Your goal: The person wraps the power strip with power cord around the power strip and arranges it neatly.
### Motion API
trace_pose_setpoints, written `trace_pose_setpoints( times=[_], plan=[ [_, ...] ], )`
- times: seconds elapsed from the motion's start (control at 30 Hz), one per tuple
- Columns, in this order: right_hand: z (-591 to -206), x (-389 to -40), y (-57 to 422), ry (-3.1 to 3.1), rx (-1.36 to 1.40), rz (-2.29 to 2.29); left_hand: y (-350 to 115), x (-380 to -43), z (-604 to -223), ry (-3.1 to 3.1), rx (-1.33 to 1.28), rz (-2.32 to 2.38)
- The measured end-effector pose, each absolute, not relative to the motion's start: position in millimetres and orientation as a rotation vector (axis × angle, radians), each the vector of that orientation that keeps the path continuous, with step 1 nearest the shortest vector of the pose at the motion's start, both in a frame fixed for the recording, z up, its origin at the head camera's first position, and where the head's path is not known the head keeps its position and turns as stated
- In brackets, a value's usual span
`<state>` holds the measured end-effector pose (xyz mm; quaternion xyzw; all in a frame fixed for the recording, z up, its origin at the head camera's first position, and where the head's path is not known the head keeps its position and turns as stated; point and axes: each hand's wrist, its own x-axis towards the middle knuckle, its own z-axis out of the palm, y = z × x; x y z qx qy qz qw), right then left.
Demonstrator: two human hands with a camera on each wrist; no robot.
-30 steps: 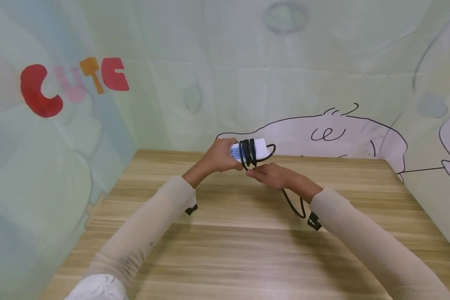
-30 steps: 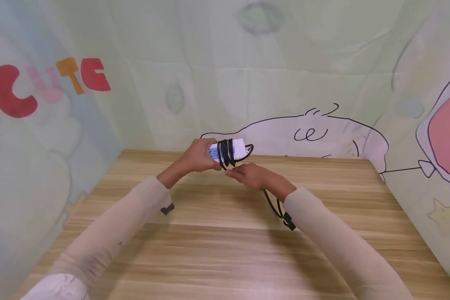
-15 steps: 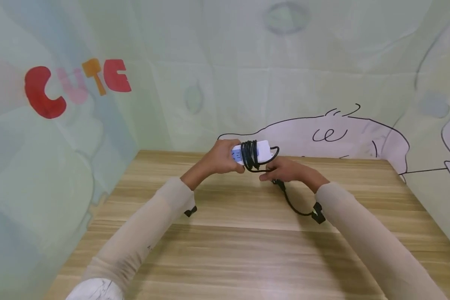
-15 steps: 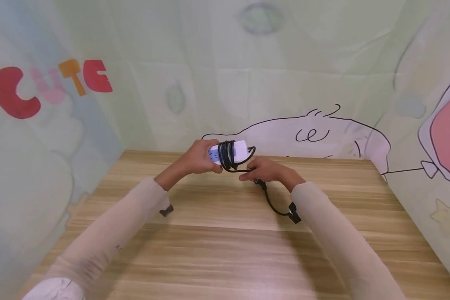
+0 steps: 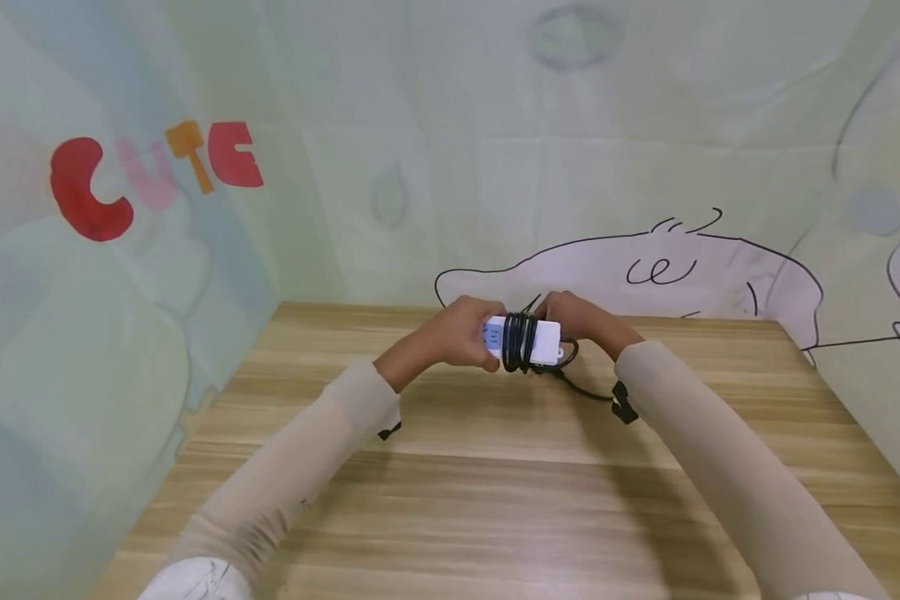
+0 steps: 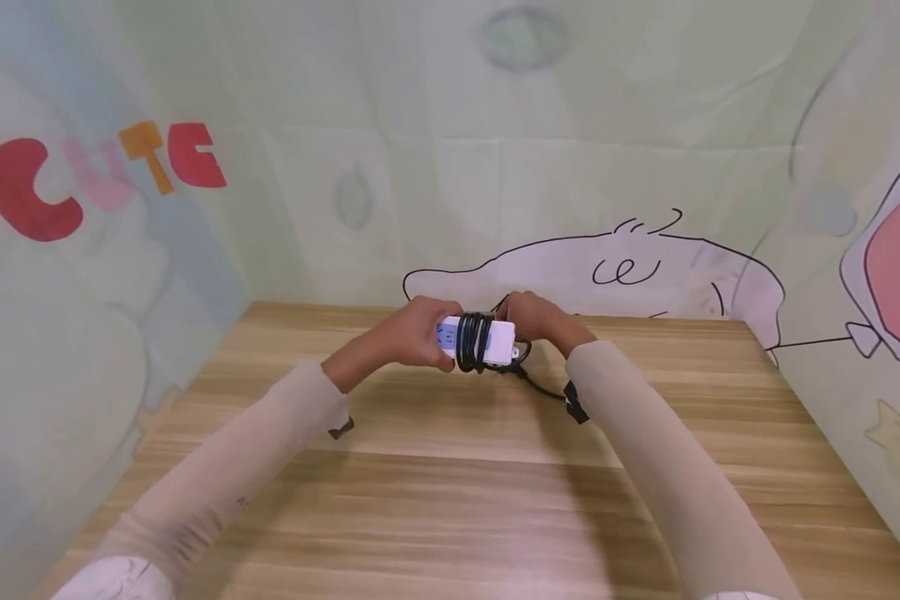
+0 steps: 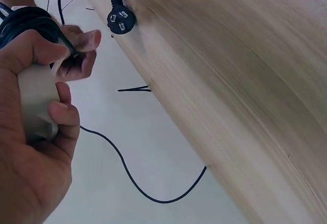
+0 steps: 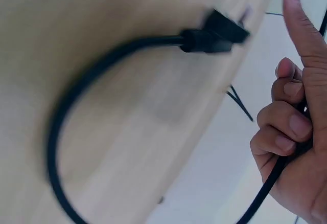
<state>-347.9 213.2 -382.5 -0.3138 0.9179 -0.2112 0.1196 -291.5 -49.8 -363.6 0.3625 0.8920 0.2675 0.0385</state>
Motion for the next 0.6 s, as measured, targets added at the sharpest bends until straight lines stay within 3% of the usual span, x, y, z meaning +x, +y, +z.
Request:
trace_pose_setpoints(
  times=[0.17,0.4,0.6],
  plan=[
    [-378,-374,210,2.732,-0.831,-0.553,-46,-291,-364,2.752,1.165,0.706],
    [-400,-420,205,2.871,-0.737,-0.331,-38,-292,-361,2.783,1.207,0.585],
    [-368,-386,179,2.866,-0.726,-0.174,-32,-292,-365,2.784,1.228,0.467]
  ],
)
